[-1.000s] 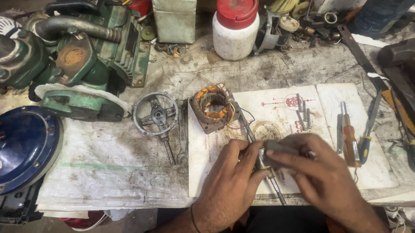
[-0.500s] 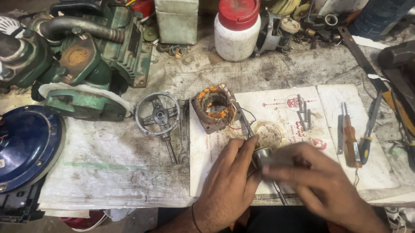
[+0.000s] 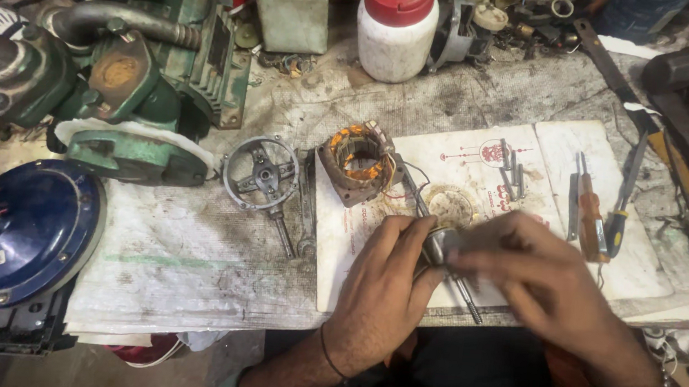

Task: The person holds a cylindrical metal motor armature on a workbench and repeatedly rubs a rectangular sanding block around its surface, rotating the part to work different sides by hand throughout the clip.

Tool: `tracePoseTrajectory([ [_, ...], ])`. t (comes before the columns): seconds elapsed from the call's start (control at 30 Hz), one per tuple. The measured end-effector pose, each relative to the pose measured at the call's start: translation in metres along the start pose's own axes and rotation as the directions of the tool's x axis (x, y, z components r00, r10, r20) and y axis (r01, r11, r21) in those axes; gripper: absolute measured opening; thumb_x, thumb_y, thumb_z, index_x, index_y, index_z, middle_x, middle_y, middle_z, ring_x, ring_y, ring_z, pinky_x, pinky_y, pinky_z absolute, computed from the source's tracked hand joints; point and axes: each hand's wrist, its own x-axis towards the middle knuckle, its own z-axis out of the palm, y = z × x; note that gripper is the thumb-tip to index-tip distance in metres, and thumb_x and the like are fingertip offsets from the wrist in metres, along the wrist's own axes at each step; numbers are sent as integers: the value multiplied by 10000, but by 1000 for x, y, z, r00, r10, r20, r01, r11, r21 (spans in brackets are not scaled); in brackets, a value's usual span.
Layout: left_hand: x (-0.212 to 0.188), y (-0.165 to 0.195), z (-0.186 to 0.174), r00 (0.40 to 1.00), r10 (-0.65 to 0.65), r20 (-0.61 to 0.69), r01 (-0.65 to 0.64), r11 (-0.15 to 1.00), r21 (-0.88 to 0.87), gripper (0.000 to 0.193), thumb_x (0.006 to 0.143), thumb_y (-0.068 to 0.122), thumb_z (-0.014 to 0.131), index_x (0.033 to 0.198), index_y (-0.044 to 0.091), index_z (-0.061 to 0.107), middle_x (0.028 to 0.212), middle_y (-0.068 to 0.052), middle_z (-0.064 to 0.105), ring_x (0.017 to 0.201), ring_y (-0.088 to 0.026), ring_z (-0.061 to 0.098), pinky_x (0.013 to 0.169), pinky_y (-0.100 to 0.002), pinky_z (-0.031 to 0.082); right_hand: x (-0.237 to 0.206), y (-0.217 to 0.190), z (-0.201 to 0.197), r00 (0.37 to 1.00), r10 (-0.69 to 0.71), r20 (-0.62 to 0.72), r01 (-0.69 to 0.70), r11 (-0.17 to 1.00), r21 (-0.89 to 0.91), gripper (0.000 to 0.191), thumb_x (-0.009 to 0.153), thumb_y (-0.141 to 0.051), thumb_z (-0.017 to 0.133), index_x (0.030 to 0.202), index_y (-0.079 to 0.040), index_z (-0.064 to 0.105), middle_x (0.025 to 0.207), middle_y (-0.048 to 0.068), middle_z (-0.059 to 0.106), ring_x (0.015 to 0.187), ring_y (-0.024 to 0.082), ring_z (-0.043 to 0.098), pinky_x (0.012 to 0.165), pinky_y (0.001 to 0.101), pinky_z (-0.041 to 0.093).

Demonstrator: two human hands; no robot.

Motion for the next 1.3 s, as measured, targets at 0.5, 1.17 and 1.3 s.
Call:
tracePoseTrajectory([
  [0.5, 1, -5, 1, 998, 62, -5, -62, 997, -43, 564, 895, 93, 767, 1398, -31, 546, 1253, -195, 534, 1155, -357, 611, 968, -425, 527, 1, 1, 0, 975, 161, -153, -177, 979, -100, 386, 834, 33, 684, 1170, -141, 764, 1087, 54, 692, 967, 145, 711, 791, 283, 604],
  [1.17, -1, -5, 2, 999, 17, -45, -20, 997, -68, 511, 872, 78, 722, 1358, -42, 622, 1201, -182, 568, 1110, -311, 644, 949, -393, 555, 3, 1, 2, 990, 139, -37, -142, 987, -74, 440, 803, 7, 654, 1183, -170, 787, 953, 49, 680, 779, 139, 675, 614, 271, 570],
  [1.3, 0, -4, -1, 997, 71, -39, -72, 997, -16, 539, 839, 56, 708, 1353, -61, 597, 1199, -188, 550, 1146, -329, 625, 983, -406, 539, 4, -5, -2, 987, -161, 3, 160, 984, 80, 503, 783, 62, 626, 1236, -137, 722, 1104, 88, 665, 993, 195, 675, 828, 313, 571],
])
